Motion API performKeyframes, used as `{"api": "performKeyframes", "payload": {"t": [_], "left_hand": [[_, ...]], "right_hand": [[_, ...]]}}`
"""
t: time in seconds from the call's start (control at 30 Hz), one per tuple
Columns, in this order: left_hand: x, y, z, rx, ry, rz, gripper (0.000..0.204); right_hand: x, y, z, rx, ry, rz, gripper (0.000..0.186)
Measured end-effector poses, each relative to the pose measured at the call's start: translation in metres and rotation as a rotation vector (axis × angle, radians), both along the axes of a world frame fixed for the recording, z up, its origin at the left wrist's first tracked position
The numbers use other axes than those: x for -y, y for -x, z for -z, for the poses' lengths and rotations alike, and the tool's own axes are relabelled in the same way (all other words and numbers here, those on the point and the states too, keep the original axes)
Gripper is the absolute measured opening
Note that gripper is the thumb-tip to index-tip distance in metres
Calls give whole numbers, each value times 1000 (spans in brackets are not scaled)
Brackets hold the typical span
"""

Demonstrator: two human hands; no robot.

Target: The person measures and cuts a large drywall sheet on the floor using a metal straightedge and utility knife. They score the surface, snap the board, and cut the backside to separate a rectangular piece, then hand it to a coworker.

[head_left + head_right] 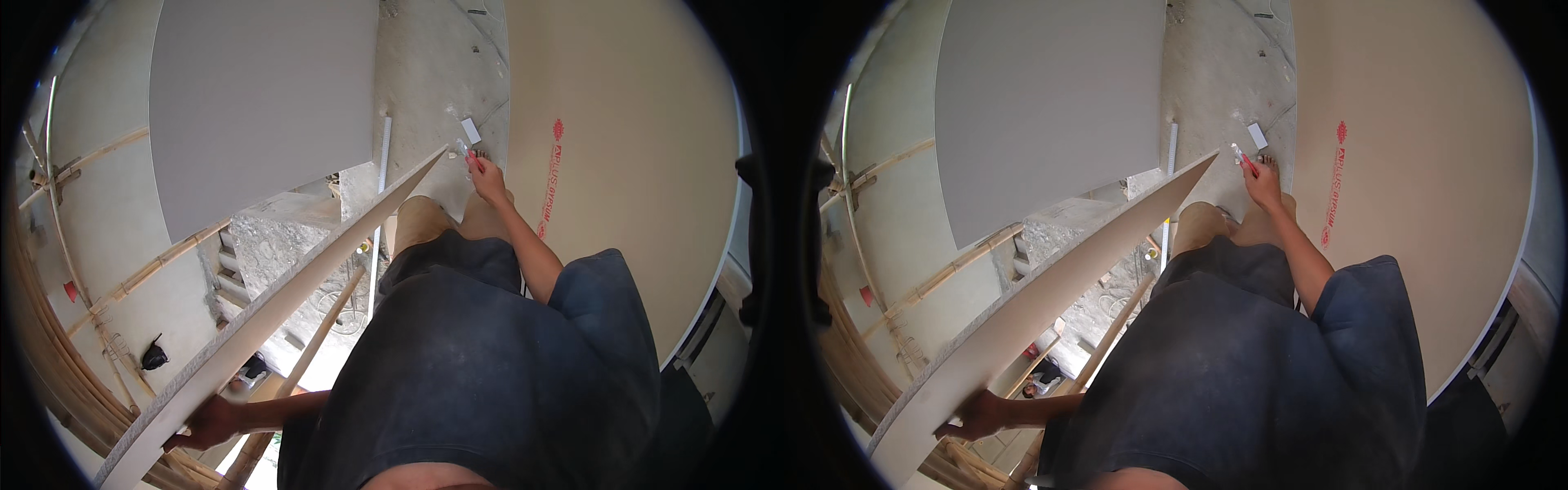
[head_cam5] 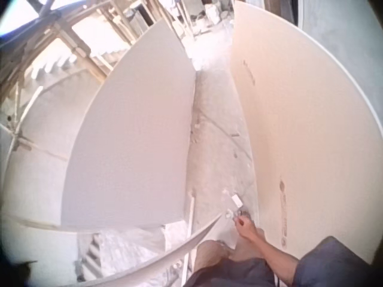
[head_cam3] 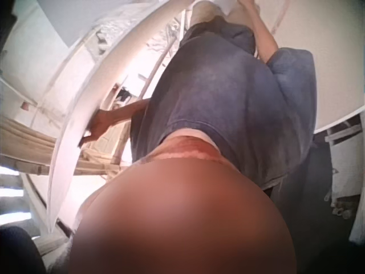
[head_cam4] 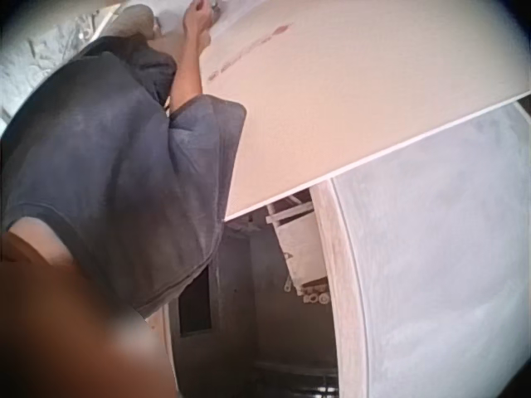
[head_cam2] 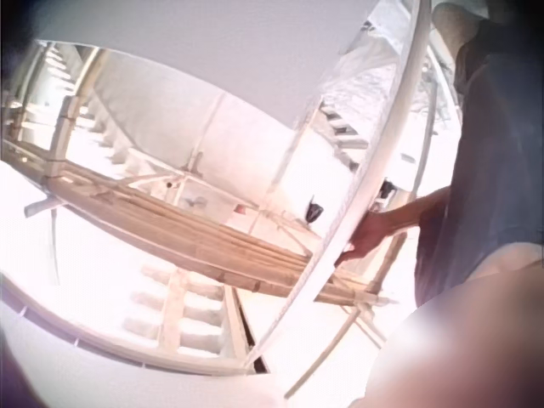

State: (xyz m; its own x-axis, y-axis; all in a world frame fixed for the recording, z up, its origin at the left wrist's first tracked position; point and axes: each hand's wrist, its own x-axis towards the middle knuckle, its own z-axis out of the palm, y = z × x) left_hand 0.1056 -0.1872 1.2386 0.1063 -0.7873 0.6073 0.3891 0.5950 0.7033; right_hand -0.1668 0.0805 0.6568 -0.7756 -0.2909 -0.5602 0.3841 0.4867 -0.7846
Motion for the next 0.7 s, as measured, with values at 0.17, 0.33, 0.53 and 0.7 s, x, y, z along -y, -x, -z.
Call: {"api": "performKeyframes", "payload": {"t": [0.17,0.33,0.53,0.7], "left_hand": [[-5,48,-2,30,-53,172,31],[27,76,6,-61,-64,132,38],[83,101,70,-32,76,764,35],[112,156,113,-99,129,760,28]], "right_hand": [[-10,41,-7,197,350,93,47],[-13,86,-10,35,-93,15,63],[49,150,-81,871,507,314,63],[105,199,-87,899,665,589,29]]}}
